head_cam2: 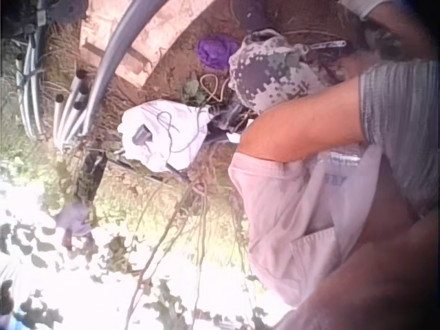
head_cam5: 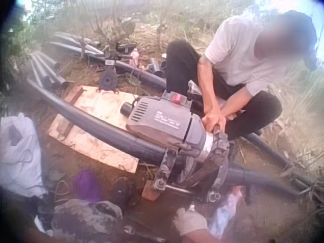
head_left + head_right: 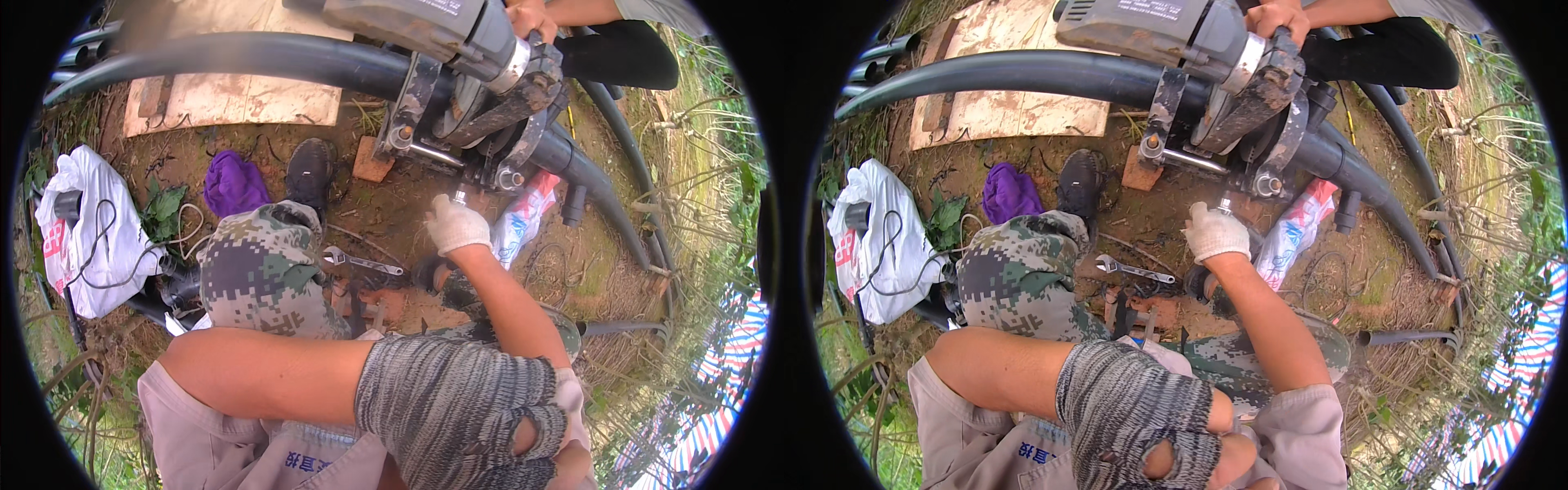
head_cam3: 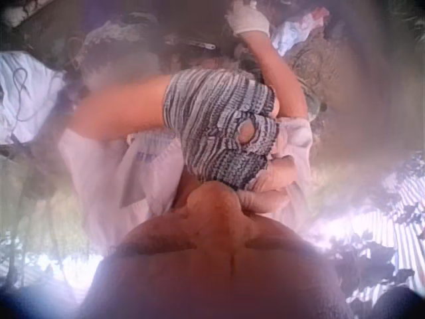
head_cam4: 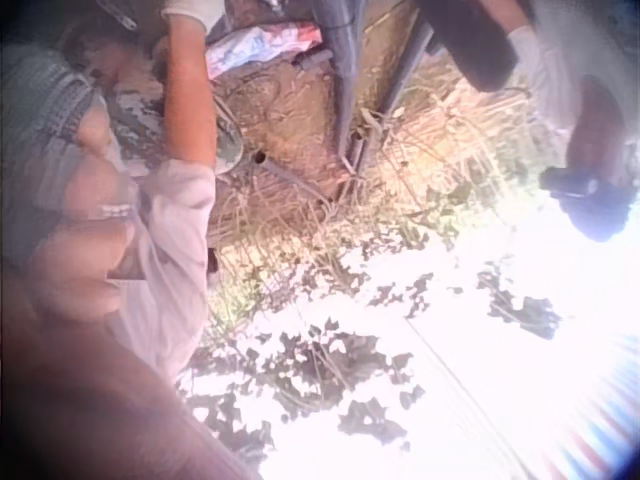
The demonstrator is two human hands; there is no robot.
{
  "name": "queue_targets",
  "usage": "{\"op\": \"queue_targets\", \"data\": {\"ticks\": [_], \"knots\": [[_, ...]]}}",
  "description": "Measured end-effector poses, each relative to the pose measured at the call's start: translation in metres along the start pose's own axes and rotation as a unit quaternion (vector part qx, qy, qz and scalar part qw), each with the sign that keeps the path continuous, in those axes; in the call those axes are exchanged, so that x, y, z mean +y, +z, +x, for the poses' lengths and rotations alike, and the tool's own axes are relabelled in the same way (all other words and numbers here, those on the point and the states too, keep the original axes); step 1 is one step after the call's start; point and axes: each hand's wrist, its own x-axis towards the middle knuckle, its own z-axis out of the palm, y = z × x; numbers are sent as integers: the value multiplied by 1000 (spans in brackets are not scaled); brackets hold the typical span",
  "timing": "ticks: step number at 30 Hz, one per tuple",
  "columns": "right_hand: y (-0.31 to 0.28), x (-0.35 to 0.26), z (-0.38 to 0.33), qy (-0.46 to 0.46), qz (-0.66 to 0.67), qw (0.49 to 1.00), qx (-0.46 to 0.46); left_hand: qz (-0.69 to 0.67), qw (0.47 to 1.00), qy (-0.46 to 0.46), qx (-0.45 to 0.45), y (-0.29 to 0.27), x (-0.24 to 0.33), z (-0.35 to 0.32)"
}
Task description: The person kneels on the ground and uses a wrench to tighten bolts on a metal pipe coupling. A coworker assists by holding the pipes steady and later places a motor-like device onto the assembly. The person continues to tighten the bolts while the coworker adjusts the device.
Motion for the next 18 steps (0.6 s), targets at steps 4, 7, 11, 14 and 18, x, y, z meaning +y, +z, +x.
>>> {"op": "queue_targets", "data": {"ticks": [4,7,11,14,18], "knots": [[1,14,-7,-17,-18,997,68,57,996,16,-74,-28,6,1],[-16,21,-19,9,-41,997,57,122,980,33,-153,-53,18,6],[-24,46,-28,85,-45,995,-18,155,985,25,-70,-51,24,15],[-31,58,-21,103,-49,989,-90,117,992,48,-5,-49,24,31],[-15,63,-7,105,-56,991,-54,91,995,40,3,-43,13,38]]}}
